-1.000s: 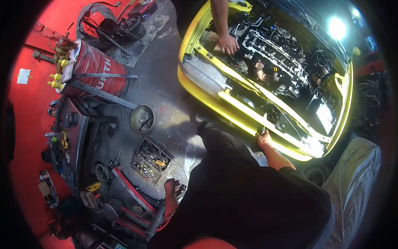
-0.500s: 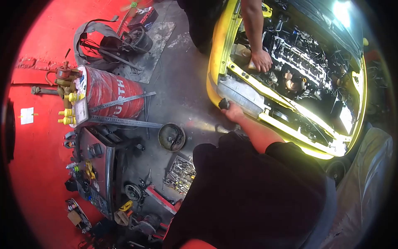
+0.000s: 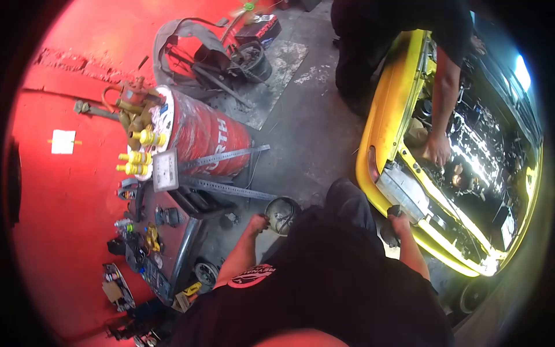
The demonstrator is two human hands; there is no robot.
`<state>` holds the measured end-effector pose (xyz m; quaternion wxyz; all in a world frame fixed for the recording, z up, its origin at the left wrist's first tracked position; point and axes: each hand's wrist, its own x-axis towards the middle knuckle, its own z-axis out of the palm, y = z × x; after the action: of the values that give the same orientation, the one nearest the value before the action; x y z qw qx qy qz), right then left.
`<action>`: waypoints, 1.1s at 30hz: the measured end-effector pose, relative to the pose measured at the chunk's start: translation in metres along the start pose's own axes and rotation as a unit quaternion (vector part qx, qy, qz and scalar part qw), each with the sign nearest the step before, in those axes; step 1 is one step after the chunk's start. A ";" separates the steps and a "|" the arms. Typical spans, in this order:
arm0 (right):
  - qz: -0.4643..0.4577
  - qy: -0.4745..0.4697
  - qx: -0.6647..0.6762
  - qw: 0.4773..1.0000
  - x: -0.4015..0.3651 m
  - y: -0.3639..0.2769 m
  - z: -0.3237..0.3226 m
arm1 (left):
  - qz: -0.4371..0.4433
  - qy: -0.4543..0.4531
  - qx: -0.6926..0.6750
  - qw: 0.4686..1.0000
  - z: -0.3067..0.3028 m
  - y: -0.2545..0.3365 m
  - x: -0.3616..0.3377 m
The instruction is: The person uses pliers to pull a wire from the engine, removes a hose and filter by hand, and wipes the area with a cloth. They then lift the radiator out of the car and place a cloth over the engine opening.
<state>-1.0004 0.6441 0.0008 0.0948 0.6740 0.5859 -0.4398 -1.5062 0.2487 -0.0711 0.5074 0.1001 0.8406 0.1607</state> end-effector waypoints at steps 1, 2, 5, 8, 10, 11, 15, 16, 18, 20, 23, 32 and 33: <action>0.024 -0.002 0.029 0.999 -0.015 0.005 0.004 | 0.006 0.038 0.015 0.999 -0.042 0.067 -0.010; 0.047 -0.003 0.060 0.997 -0.028 0.010 0.011 | 0.059 0.079 0.017 0.995 -0.069 0.076 0.036; 0.157 0.039 0.105 0.981 -0.038 0.049 0.058 | 0.161 0.136 0.197 0.958 -0.147 0.194 0.064; 0.244 -0.036 0.167 0.954 -0.032 0.083 0.123 | 0.159 0.078 0.232 0.956 -0.174 0.254 0.146; 0.268 -0.057 0.180 0.945 -0.054 0.029 0.122 | 0.160 0.068 0.223 0.959 -0.173 0.262 0.239; 0.262 -0.068 0.201 0.941 -0.054 0.001 0.123 | 0.167 0.013 0.181 0.969 -0.166 0.296 0.233; 0.246 -0.053 0.247 0.936 -0.022 -0.085 0.108 | 0.173 -0.129 0.144 0.966 -0.138 0.386 0.209; 0.230 -0.032 0.272 0.934 -0.016 -0.110 0.093 | 0.188 -0.140 0.163 0.958 -0.134 0.408 0.213; 0.208 0.029 0.312 0.927 -0.004 -0.138 0.077 | 0.248 -0.103 0.216 0.939 -0.133 0.428 0.235; 0.203 0.104 0.333 0.915 0.004 -0.149 0.065 | 0.259 -0.103 0.257 0.925 -0.125 0.448 0.252; 0.217 0.121 0.426 0.870 0.010 -0.137 0.065 | 0.240 -0.135 0.323 0.905 -0.126 0.509 0.246; 0.418 0.201 0.456 0.760 -0.022 -0.151 0.190 | 0.221 -0.198 0.333 0.895 -0.111 0.671 0.303; 0.446 0.197 0.467 0.738 -0.019 -0.170 0.208 | 0.215 -0.214 0.330 0.894 -0.106 0.686 0.320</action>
<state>-1.2476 0.5472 -0.0443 -0.1637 0.8896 -0.0548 -0.4228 -1.7456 0.9739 -0.0328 0.5660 0.4727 0.6738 -0.0463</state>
